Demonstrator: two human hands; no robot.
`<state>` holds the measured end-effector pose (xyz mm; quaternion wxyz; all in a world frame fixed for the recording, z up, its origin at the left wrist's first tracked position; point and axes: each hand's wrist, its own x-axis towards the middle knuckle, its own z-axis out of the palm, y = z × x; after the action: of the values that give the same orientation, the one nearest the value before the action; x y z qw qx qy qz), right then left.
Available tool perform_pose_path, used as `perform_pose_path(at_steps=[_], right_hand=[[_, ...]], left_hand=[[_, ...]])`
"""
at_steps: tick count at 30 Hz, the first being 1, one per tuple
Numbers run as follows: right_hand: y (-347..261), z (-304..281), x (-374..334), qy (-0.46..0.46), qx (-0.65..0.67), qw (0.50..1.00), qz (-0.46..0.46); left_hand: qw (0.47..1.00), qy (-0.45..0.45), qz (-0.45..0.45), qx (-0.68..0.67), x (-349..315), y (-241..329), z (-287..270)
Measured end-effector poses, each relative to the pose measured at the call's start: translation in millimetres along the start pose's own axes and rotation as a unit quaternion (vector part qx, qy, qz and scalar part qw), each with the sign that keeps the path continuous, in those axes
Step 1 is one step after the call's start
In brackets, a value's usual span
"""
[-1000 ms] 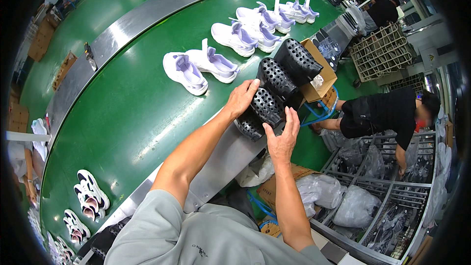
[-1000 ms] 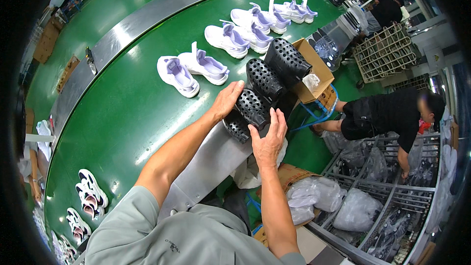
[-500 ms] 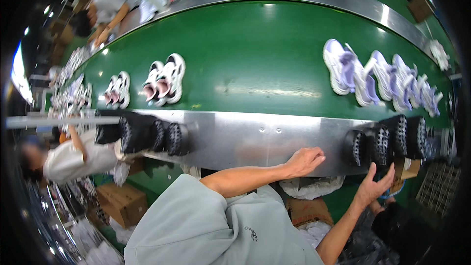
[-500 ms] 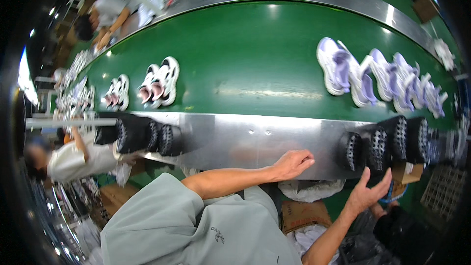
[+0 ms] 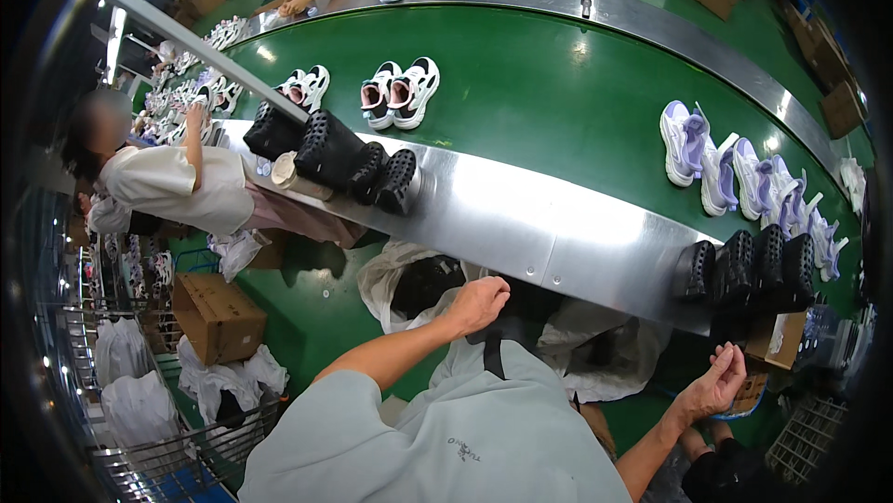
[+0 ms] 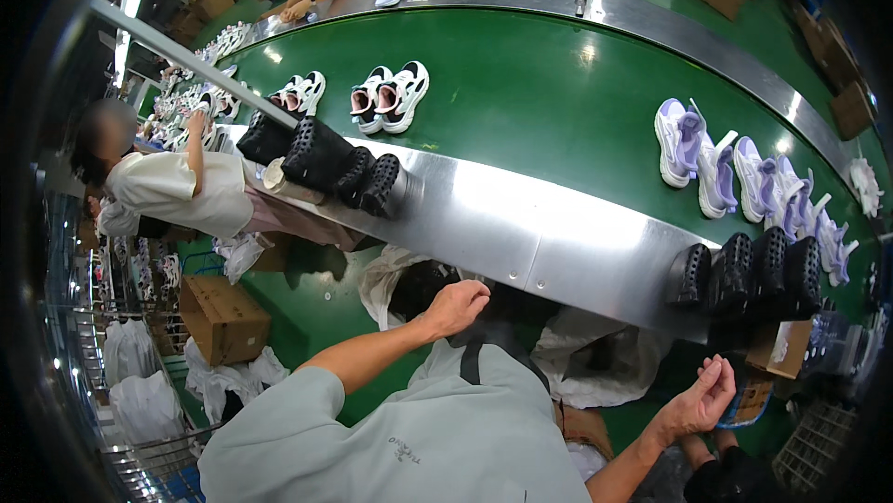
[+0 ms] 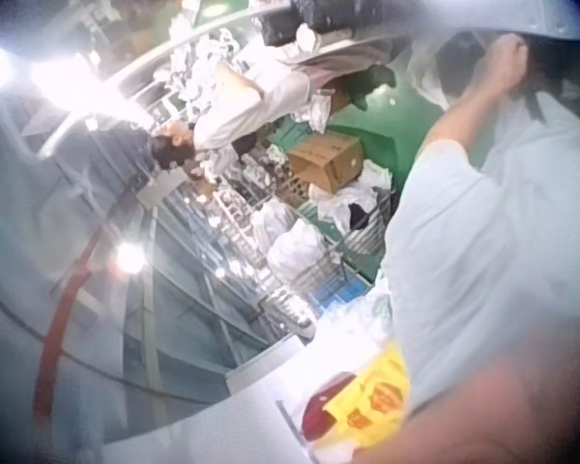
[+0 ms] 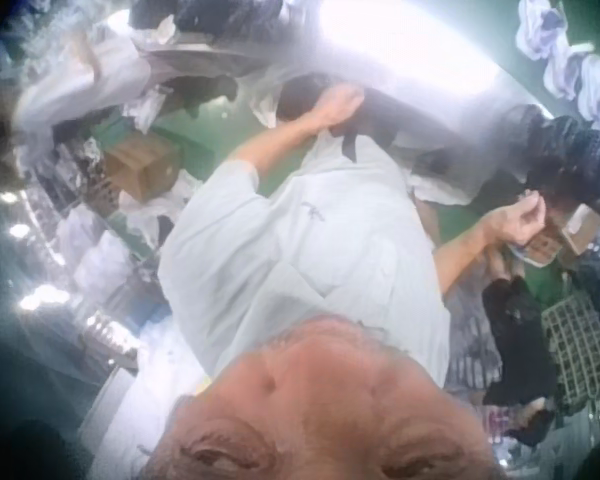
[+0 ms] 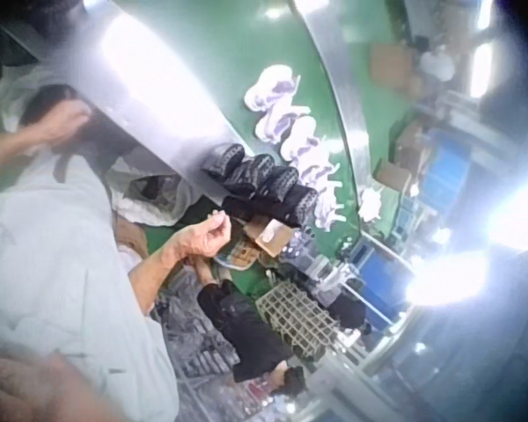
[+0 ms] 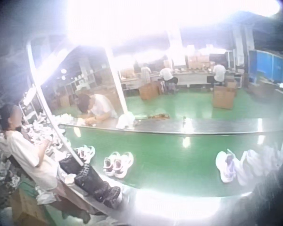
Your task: The person removes shoes from a bag, places them on a metal ledge by a conveyor belt, and inserts black insoles into white and purple sneakers.
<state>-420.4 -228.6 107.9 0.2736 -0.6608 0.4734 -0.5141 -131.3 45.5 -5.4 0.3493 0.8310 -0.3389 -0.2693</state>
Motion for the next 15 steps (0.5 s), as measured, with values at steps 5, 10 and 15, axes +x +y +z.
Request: perform_pose_path(at_steps=[5,10,15], right_hand=[[49,-37,-59,-0.010,0.006,0.984,0.180],[139,-101,-139,0.014,0.060,0.890,0.452],[183,-101,-253,0.010,0.109,0.775,0.622]], left_hand=[[0.996,-0.086,0.022,0.015,-41,12,13],[0.954,-0.256,0.126,0.091,-41,38,49],[0.855,-0.449,0.184,0.181,-31,52,84]])
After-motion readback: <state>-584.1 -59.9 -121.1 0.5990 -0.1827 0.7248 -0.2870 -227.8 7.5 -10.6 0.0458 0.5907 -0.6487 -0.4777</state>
